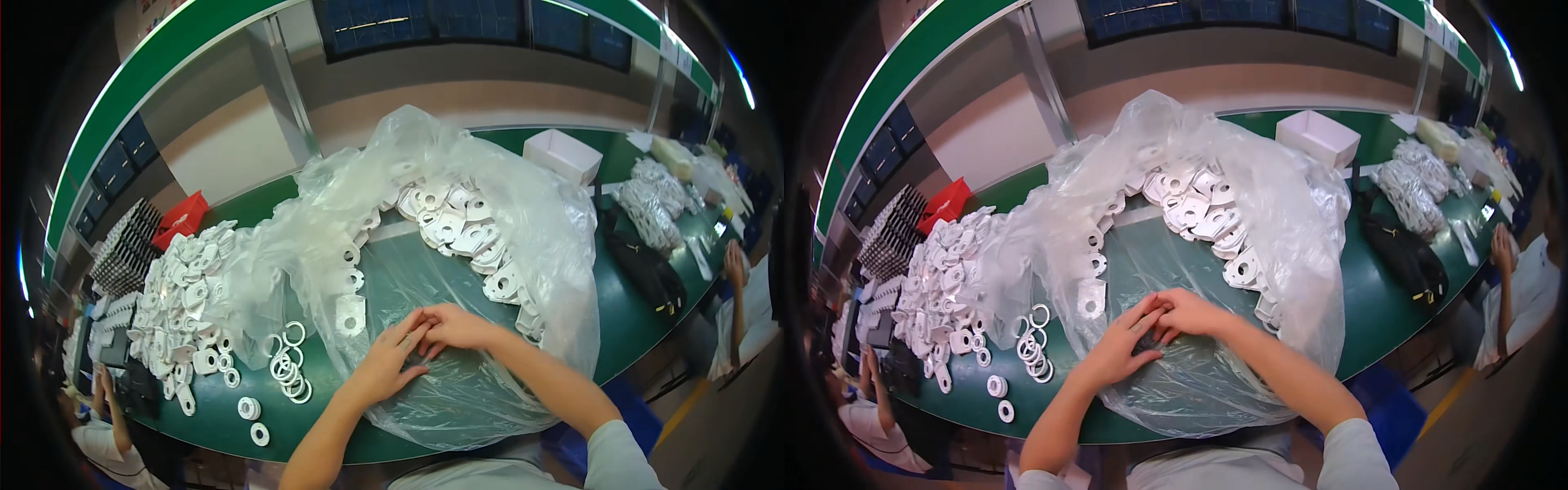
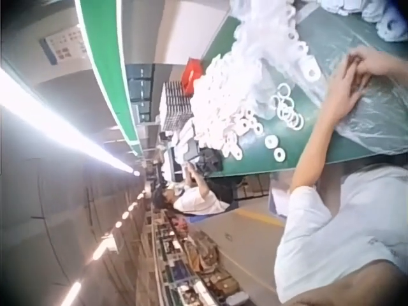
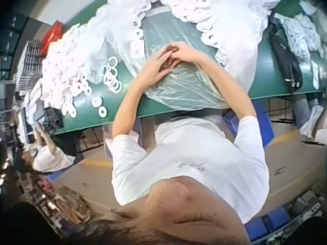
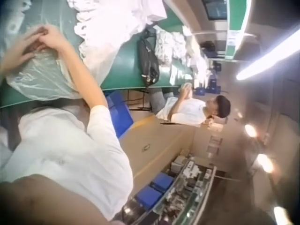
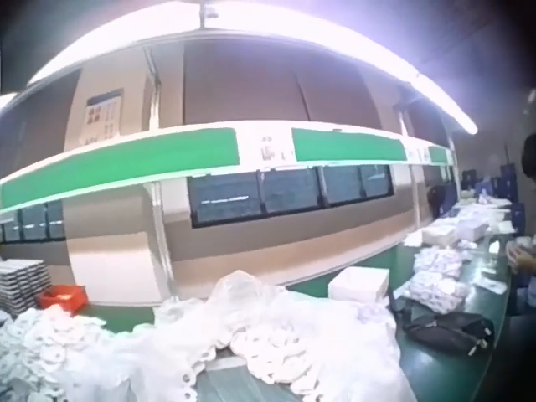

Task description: Assembling small white plastic rings onto a white plastic base unit at an industrial workbench.

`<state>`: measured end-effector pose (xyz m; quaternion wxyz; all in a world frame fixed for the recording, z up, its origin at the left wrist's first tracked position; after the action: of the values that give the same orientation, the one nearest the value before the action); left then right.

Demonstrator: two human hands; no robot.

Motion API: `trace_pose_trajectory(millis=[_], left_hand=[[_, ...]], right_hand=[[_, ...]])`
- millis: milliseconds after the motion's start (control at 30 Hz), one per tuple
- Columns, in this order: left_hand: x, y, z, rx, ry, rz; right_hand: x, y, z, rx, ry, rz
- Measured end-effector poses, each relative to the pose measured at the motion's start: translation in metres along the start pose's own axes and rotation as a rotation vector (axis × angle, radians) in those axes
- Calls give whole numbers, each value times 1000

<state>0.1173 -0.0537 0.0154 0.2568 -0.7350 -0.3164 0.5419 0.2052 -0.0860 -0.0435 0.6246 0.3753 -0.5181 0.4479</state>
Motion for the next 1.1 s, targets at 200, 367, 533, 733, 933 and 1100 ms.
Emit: trace_pose_trajectory(millis=[200,367,533,733,933,1100], left_hand=[[17,7,15,127,21,-101],[19,-1,21,81,65,-89],[22,-54,23,-227,94,-55],[89,-189,99,-857,-366,-25],[134,-227,182,-1075,-574,-37],[73,-220,227,-917,-734,-345]], right_hand=[[92,-107,-27,-664,-342,1030],[86,-139,-56,-761,-87,1513],[78,-143,-67,-743,-79,1539],[131,-150,-38,-929,-506,1143],[111,-95,-48,-551,-396,0],[57,-1,-32,-321,-56,-201]])
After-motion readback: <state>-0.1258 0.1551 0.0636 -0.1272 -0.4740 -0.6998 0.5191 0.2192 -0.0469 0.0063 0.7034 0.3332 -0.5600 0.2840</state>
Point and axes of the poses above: each hand's wrist, its own z-axis away from the middle knuckle, its own y-axis out of the palm, x = y × z, the point moved 10 cm from there along -z, towards the middle knuckle, and after that the axes turned 1 degree about z, right-handed, at the moved point
